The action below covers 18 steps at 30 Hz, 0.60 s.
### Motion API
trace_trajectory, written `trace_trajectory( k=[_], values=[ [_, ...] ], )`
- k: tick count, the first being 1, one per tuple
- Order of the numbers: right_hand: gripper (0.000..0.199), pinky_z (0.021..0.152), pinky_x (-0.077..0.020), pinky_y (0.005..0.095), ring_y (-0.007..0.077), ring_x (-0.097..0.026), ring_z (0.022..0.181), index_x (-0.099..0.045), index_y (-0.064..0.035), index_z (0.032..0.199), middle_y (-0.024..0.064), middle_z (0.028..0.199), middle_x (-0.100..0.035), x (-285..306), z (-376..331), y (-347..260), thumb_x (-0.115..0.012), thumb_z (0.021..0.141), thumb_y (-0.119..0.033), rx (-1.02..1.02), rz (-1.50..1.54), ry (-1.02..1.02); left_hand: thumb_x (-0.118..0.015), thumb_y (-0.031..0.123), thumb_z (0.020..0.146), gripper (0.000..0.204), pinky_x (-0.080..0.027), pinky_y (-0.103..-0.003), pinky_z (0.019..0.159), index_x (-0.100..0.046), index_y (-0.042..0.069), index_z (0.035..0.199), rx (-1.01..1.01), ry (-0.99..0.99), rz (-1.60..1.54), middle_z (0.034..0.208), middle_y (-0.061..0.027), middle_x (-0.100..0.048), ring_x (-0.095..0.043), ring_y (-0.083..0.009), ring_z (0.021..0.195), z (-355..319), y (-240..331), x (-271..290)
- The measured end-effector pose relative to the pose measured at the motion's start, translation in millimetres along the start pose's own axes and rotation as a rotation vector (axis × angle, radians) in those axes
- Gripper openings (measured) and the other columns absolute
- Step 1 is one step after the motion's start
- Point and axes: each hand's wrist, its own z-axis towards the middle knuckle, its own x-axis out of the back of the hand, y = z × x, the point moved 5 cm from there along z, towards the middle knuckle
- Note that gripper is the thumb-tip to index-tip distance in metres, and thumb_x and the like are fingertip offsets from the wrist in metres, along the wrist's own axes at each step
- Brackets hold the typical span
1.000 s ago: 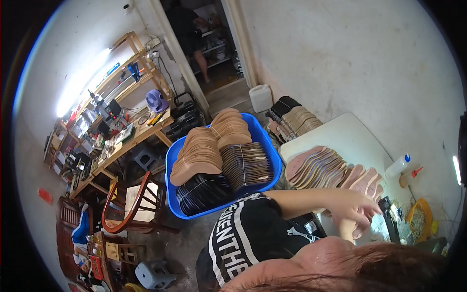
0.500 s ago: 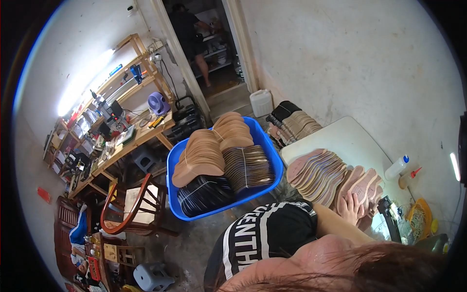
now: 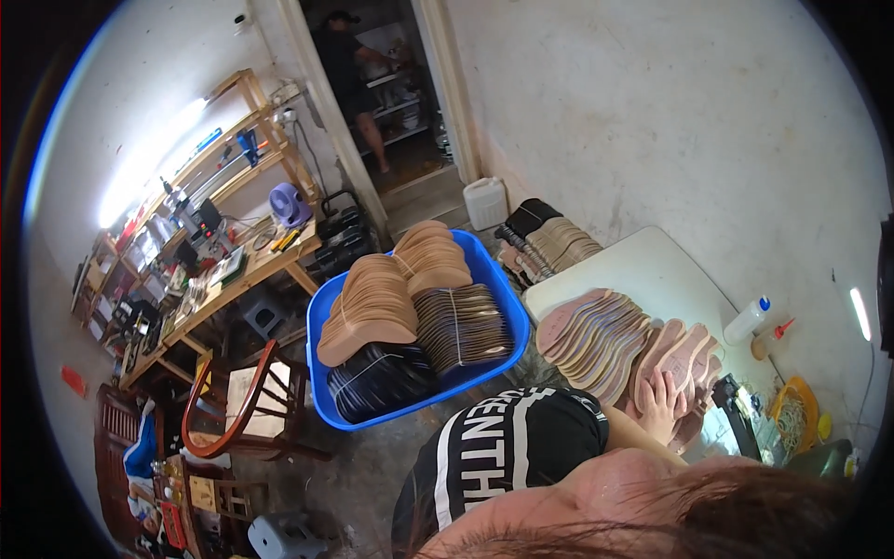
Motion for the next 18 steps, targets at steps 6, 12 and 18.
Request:
trace_trajectory(
  k=[6, 12, 18],
  values=[
    [0.046, 0.110, -0.0161, 0.0491, 0.0256, -0.030, 0.140, -0.062, -0.0139, 0.116, 0.0049, 0.147, -0.042, 0, 0, -3, -0.070, 0.073, -0.027, 0.020, -0.016, -0.005, -0.056, 0.009, 0.093, 0.043, -0.049, -0.034, 0.081, -0.047, 0.003, 0.135, 0.013, 0.000, -0.061, 0.092, -0.0102, -0.064, -0.062, -0.0208, 0.085, 4, -16, -7],
    [0.048, 0.110, -0.0153, 0.0497, 0.0256, -0.029, 0.140, -0.061, -0.0138, 0.117, 0.0050, 0.147, -0.041, 0, -2, 0, -0.070, 0.073, -0.028, 0.012, -0.014, -0.005, -0.056, 0.008, 0.093, 0.043, -0.048, -0.033, 0.081, -0.047, 0.003, 0.135, 0.042, 0.034, -0.073, 0.092, -0.0099, -0.064, -0.062, -0.0205, 0.085, 0, -27, -6],
    [0.050, 0.110, -0.0150, 0.0496, 0.0254, -0.030, 0.140, -0.060, -0.0149, 0.120, 0.0045, 0.147, -0.041, 2, 2, -3, -0.070, 0.073, -0.029, 0.018, -0.026, -0.009, -0.055, 0.007, 0.093, 0.043, -0.048, -0.033, 0.081, -0.047, 0.003, 0.135, 0.069, 0.087, -0.085, 0.091, -0.0095, -0.064, -0.062, -0.0201, 0.085, -2, -39, -7]
  ],
)
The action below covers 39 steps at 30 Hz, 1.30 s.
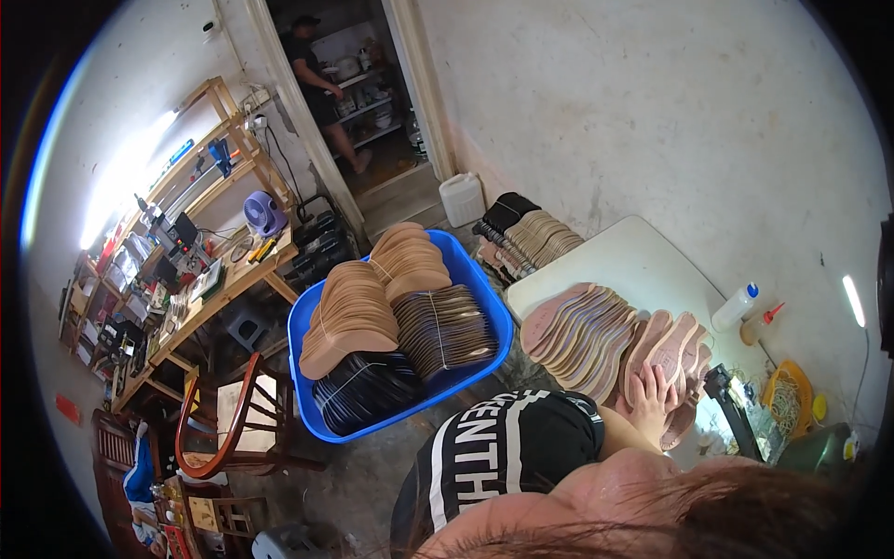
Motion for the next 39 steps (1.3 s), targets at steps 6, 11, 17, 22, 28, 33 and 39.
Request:
trace_trajectory(
  k=[6, 11, 17, 22, 28, 33, 39],
  values=[
    [0.051, 0.110, -0.0157, 0.0496, 0.0249, -0.031, 0.140, -0.060, -0.0151, 0.120, 0.0043, 0.147, -0.042, 1, 1, -1, -0.071, 0.072, -0.029, 0.000, -0.009, 0.011, -0.054, 0.006, 0.093, 0.043, -0.048, -0.033, 0.081, -0.047, 0.003, 0.135, 0.023, 0.036, 0.000, 0.091, -0.0092, -0.064, -0.062, -0.0198, 0.085, -2, -9, 2],
    [0.051, 0.110, -0.0160, 0.0495, 0.0248, -0.032, 0.139, -0.061, -0.0153, 0.119, 0.0034, 0.146, -0.043, -2, -3, 1, -0.071, 0.071, -0.029, -0.024, 0.006, -0.005, -0.054, 0.005, 0.093, 0.043, -0.048, -0.033, 0.081, -0.047, 0.003, 0.135, 0.046, 0.062, -0.006, 0.090, -0.0090, -0.063, -0.062, -0.0195, 0.085, -2, -18, 2],
    [0.051, 0.111, -0.0164, 0.0486, 0.0223, -0.032, 0.139, -0.062, -0.0162, 0.120, 0.0024, 0.147, -0.042, -12, -3, 6, -0.069, 0.072, -0.030, -0.008, -0.012, 0.014, -0.053, 0.004, 0.094, 0.042, -0.048, -0.033, 0.081, -0.046, 0.003, 0.135, 0.104, 0.092, -0.036, 0.090, -0.0087, -0.063, -0.062, -0.0192, 0.085, -14, -44, 9],
    [0.048, 0.112, -0.0150, 0.0487, 0.0214, -0.028, 0.143, -0.061, -0.0165, 0.123, 0.0008, 0.149, -0.041, -39, -20, 24, -0.062, 0.080, -0.037, 0.067, -0.177, 0.070, -0.060, 0.006, 0.083, 0.034, -0.046, -0.034, 0.084, -0.058, 0.001, 0.117, 0.275, 0.465, 0.435, 0.098, -0.0133, -0.063, -0.060, -0.0235, 0.094, -92, -102, 48],
    [0.049, 0.112, -0.0149, 0.0471, 0.0228, -0.032, 0.139, -0.062, -0.0154, 0.119, 0.0026, 0.147, -0.043, 1, -1, -1, -0.073, 0.073, -0.028, -0.067, 0.061, -0.033, -0.065, 0.024, 0.085, 0.050, -0.031, -0.047, 0.107, -0.050, 0.004, 0.128, 0.736, 0.727, 1.376, 0.133, -0.0198, -0.042, -0.038, -0.0383, 0.126, -233, -114, 85],
    [0.052, 0.112, -0.0150, 0.0470, 0.0229, -0.032, 0.139, -0.062, -0.0151, 0.119, 0.0026, 0.146, -0.043, 3, 1, -1, -0.074, 0.070, -0.026, -0.083, 0.094, -0.051, -0.069, 0.035, 0.081, 0.074, -0.023, -0.049, 0.113, -0.038, 0.006, 0.141, 0.791, 0.768, 1.404, 0.146, -0.0217, -0.030, -0.027, -0.0391, 0.136, -229, -116, 73],
    [0.052, 0.111, -0.0162, 0.0471, 0.0231, -0.033, 0.139, -0.062, -0.0151, 0.117, 0.0025, 0.146, -0.043, 4, 1, 1, -0.074, 0.068, -0.026, -0.074, 0.105, -0.049, -0.073, 0.032, 0.074, 0.073, -0.019, -0.054, 0.112, -0.041, 0.000, 0.132, 0.920, 0.707, 1.442, 0.148, -0.0215, -0.026, -0.025, -0.0394, 0.136, -220, -119, 78]
  ],
)
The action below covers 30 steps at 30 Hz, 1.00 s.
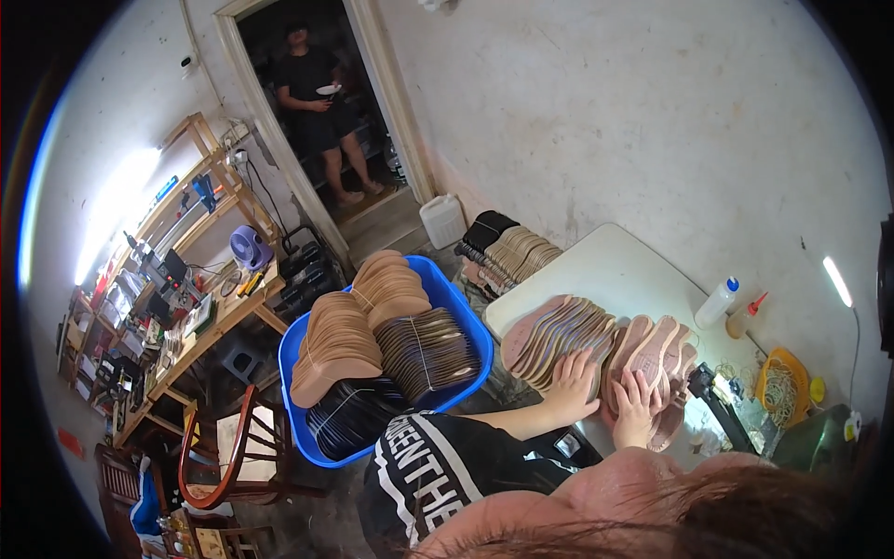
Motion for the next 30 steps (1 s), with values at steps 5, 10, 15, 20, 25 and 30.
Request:
trace_trajectory(
  k=[5, 10, 15, 20, 25, 30],
  values=[
    [0.051, 0.111, -0.0165, 0.0470, 0.0231, -0.033, 0.138, -0.062, -0.0157, 0.118, 0.0025, 0.146, -0.044, -3, 2, 4, -0.073, 0.069, -0.026, 0.005, -0.008, 0.029, -0.067, 0.018, 0.065, 0.045, -0.028, -0.053, 0.099, -0.052, 0.004, 0.105, -0.058, 0.098, -0.022, 0.126, -0.0161, -0.042, -0.035, -0.0339, 0.125, 23, -1, 5],
    [0.051, 0.111, -0.0162, 0.0475, 0.0234, -0.033, 0.138, -0.062, -0.0167, 0.119, 0.0024, 0.145, -0.044, -6, 2, 5, -0.073, 0.070, -0.026, 0.031, 0.011, 0.039, -0.068, 0.021, 0.065, 0.020, -0.029, -0.055, 0.091, -0.061, 0.010, 0.080, -0.035, 0.137, 0.146, 0.109, -0.0065, -0.050, -0.042, -0.0280, 0.112, 24, 2, 8],
    [0.046, 0.112, -0.0142, 0.0478, 0.0235, -0.033, 0.139, -0.062, -0.0163, 0.119, 0.0027, 0.146, -0.043, 5, -7, -4, -0.070, 0.075, -0.025, -0.009, 0.054, 0.022, -0.067, 0.017, 0.068, 0.015, -0.026, -0.054, 0.090, -0.056, 0.009, 0.060, 0.148, 0.104, -0.222, 0.093, -0.0035, -0.055, -0.045, -0.0261, 0.105, 33, 5, 27],
    [0.035, 0.105, -0.0187, 0.0543, 0.0290, -0.035, 0.137, -0.067, -0.0102, 0.107, 0.0096, 0.142, -0.047, 4, -1, -3, -0.070, 0.075, -0.024, -0.096, 0.179, -0.041, -0.060, 0.009, 0.084, 0.014, -0.041, -0.027, 0.065, -0.052, 0.008, 0.072, 0.272, 0.490, -0.958, 0.076, 0.0009, -0.047, -0.048, -0.0124, 0.072, 75, -26, 38],
    [0.029, 0.104, -0.0219, 0.0561, 0.0288, -0.036, 0.137, -0.066, -0.0084, 0.103, 0.0095, 0.134, -0.054, 29, 15, -14, -0.069, 0.076, -0.019, -0.016, 0.338, -0.140, -0.054, -0.004, 0.087, 0.021, -0.040, -0.023, 0.071, -0.044, 0.011, 0.077, 0.148, 0.671, -1.414, 0.096, 0.0035, -0.043, -0.045, -0.0075, 0.080, 87, -27, 146],
    [0.067, 0.110, -0.0316, 0.0394, 0.0257, -0.041, 0.135, -0.042, -0.0038, 0.140, 0.0132, 0.146, -0.044, 65, 18, -21, -0.071, 0.085, -0.029, -0.326, 1.491, -0.334, -0.052, -0.006, 0.080, 0.019, -0.045, -0.031, 0.076, -0.040, 0.008, 0.073, -0.064, 0.709, -1.151, 0.094, -0.0039, -0.042, -0.049, -0.0147, 0.083, 93, 3, 140]
  ],
)
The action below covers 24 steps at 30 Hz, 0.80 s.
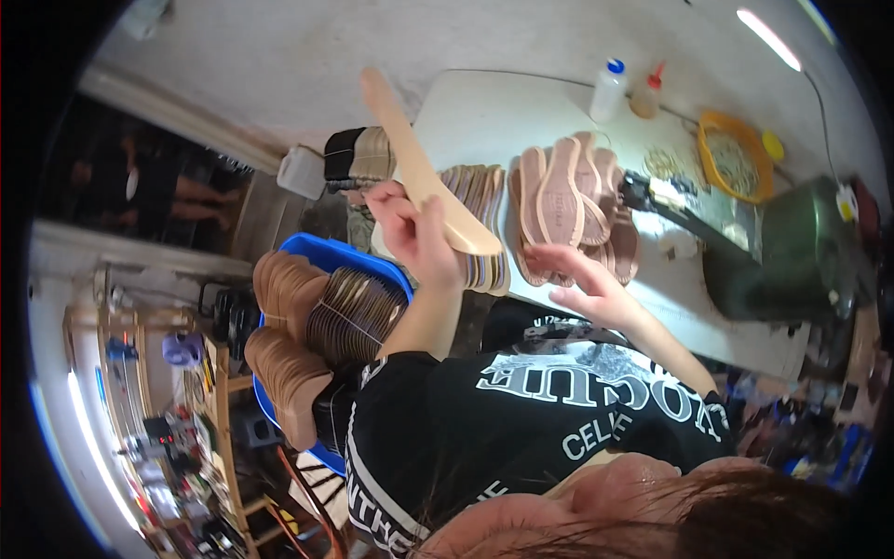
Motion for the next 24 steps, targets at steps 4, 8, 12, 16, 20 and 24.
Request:
trace_trajectory(
  k=[4, 8, 12, 16, 20, 24],
  values=[
    [0.089, 0.112, -0.0306, 0.0396, 0.0313, -0.039, 0.135, -0.030, -0.0022, 0.146, 0.0183, 0.147, -0.038, -28, -25, -44, -0.081, 0.074, -0.015, 0.306, -0.564, 0.135, -0.068, -0.005, 0.072, 0.026, -0.032, -0.037, 0.086, -0.046, 0.008, 0.067, -0.098, -0.372, 0.186, 0.102, -0.0161, -0.043, -0.043, -0.0245, 0.097, -80, 19, -23],
    [0.076, 0.103, -0.0404, 0.0396, 0.0337, -0.051, 0.123, -0.034, -0.0029, 0.143, 0.0188, 0.134, -0.050, -27, -37, -21, -0.071, 0.077, -0.004, 0.085, -0.525, 0.118, -0.068, -0.002, 0.075, 0.018, -0.045, -0.031, 0.079, -0.053, 0.002, 0.065, 0.092, -0.555, -0.054, 0.107, -0.0140, -0.053, -0.054, -0.0217, 0.091, -106, 3, -43],
    [0.062, 0.092, -0.0467, 0.0320, 0.0248, -0.059, 0.112, -0.037, -0.0044, 0.145, 0.0167, 0.128, -0.056, -36, -50, -7, -0.057, 0.086, 0.006, 0.559, -0.375, 0.315, -0.067, 0.023, 0.085, 0.027, -0.044, -0.037, 0.088, -0.064, 0.003, 0.103, -0.283, -0.740, 0.400, 0.111, -0.0163, -0.059, -0.057, -0.0266, 0.096, -77, -15, -1],
    [0.055, 0.095, -0.0424, 0.0270, 0.0139, -0.050, 0.116, -0.038, -0.0008, 0.143, 0.0105, 0.131, -0.055, -37, -49, -7, -0.058, 0.092, 0.000, 0.497, -0.227, 0.312, -0.066, 0.023, 0.085, 0.031, -0.045, -0.037, 0.088, -0.062, 0.002, 0.108, -0.046, -0.920, 0.053, 0.113, -0.0160, -0.059, -0.057, -0.0263, 0.096, -89, -37, -71],
    [0.038, 0.092, -0.0437, 0.0264, 0.0091, -0.049, 0.112, -0.050, -0.0013, 0.131, 0.0044, 0.121, -0.058, -19, -51, 2, -0.057, 0.095, -0.012, 0.368, 0.057, 0.304, -0.066, 0.023, 0.086, 0.036, -0.046, -0.037, 0.088, -0.058, 0.002, 0.114, 0.331, -1.024, -0.143, 0.114, -0.0155, -0.059, -0.058, -0.0260, 0.097, -100, -57, -100],
    [0.030, 0.087, -0.0483, 0.0324, 0.0134, -0.062, 0.093, -0.060, -0.0044, 0.108, 0.0036, 0.101, -0.064, 7, -29, 4, -0.051, 0.101, -0.032, 0.165, 0.580, 0.114, -0.066, 0.023, 0.086, 0.041, -0.046, -0.037, 0.088, -0.055, 0.001, 0.120, 0.725, -1.060, -0.289, 0.115, -0.0150, -0.058, -0.059, -0.0257, 0.097, -107, -73, -109]
  ],
)
